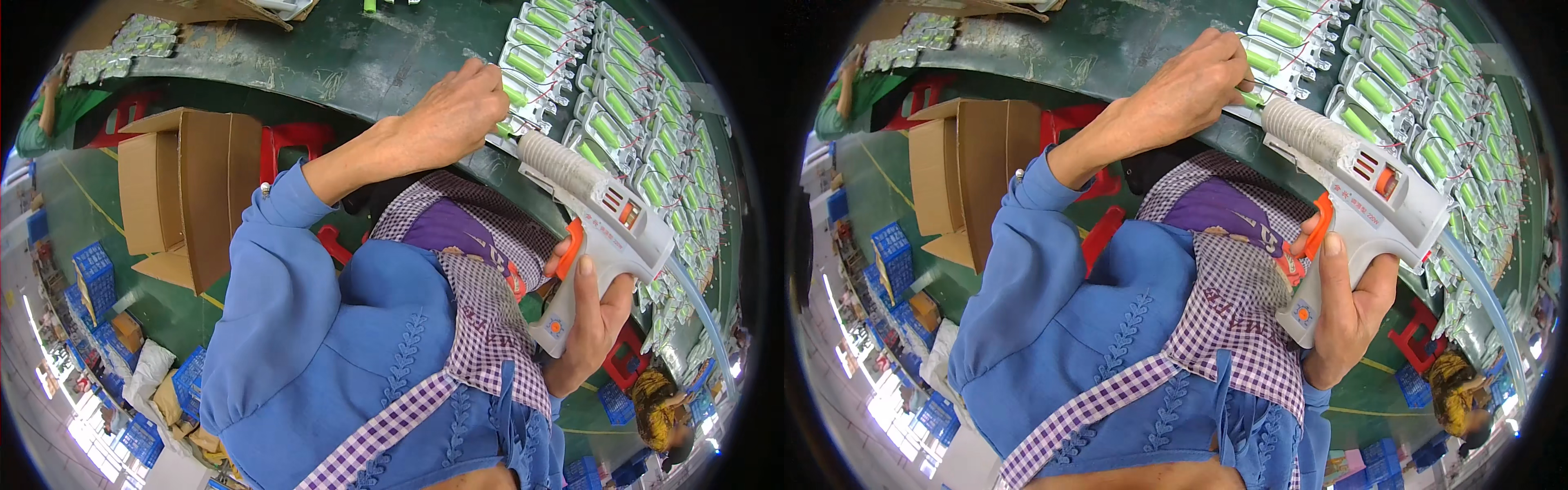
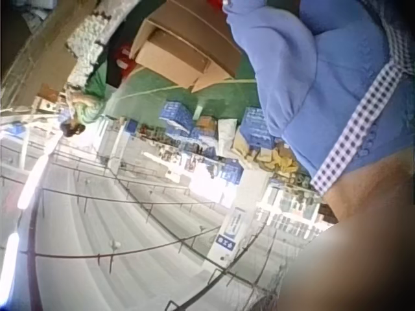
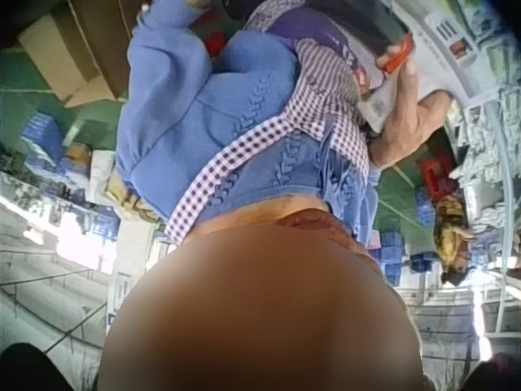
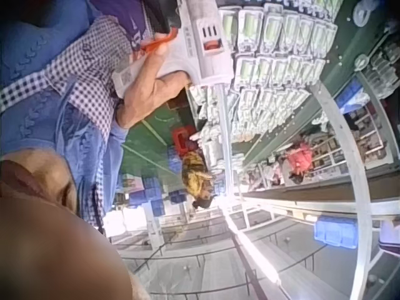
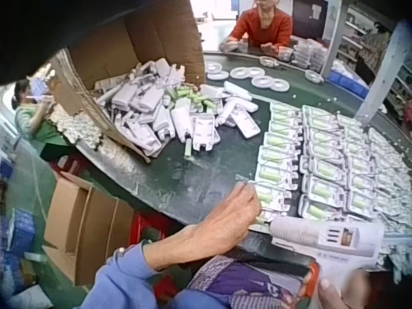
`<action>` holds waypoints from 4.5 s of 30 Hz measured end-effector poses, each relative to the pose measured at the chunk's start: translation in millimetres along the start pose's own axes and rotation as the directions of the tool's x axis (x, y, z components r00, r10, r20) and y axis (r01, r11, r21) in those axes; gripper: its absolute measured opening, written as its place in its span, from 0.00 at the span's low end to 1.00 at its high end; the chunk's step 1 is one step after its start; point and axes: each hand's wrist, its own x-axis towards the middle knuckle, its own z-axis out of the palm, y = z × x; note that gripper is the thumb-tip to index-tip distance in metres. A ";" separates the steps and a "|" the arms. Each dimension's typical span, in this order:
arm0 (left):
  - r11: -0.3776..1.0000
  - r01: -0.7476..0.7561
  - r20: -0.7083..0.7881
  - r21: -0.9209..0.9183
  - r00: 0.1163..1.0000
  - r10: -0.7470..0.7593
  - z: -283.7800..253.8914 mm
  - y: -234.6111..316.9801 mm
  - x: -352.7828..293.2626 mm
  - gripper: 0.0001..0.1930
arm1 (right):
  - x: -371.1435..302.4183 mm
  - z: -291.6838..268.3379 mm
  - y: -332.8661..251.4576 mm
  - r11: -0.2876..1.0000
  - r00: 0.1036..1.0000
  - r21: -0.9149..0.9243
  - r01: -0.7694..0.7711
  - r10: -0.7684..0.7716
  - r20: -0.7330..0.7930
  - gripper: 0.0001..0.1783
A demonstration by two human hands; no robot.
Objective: Assembling electronic components into plastic housings and using a hot glue gun.
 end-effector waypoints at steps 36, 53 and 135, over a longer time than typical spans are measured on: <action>0.874 0.288 -0.441 0.392 0.892 -0.096 -73.6 -78.5 27.6 0.10 | 10.2 -16.7 -15.7 0.904 0.976 0.368 0.217 -0.200 -0.083 0.28; 0.835 -0.069 -0.054 0.547 0.992 0.117 -108.6 -77.1 55.5 0.07 | 23.1 -32.9 -17.7 0.986 0.992 0.120 0.116 -0.122 0.041 0.16; 0.974 0.190 -0.633 0.119 0.771 -0.073 -28.3 -99.3 -27.9 0.06 | 50.3 -2.7 -4.5 0.963 0.962 0.040 0.265 -0.261 -0.083 0.20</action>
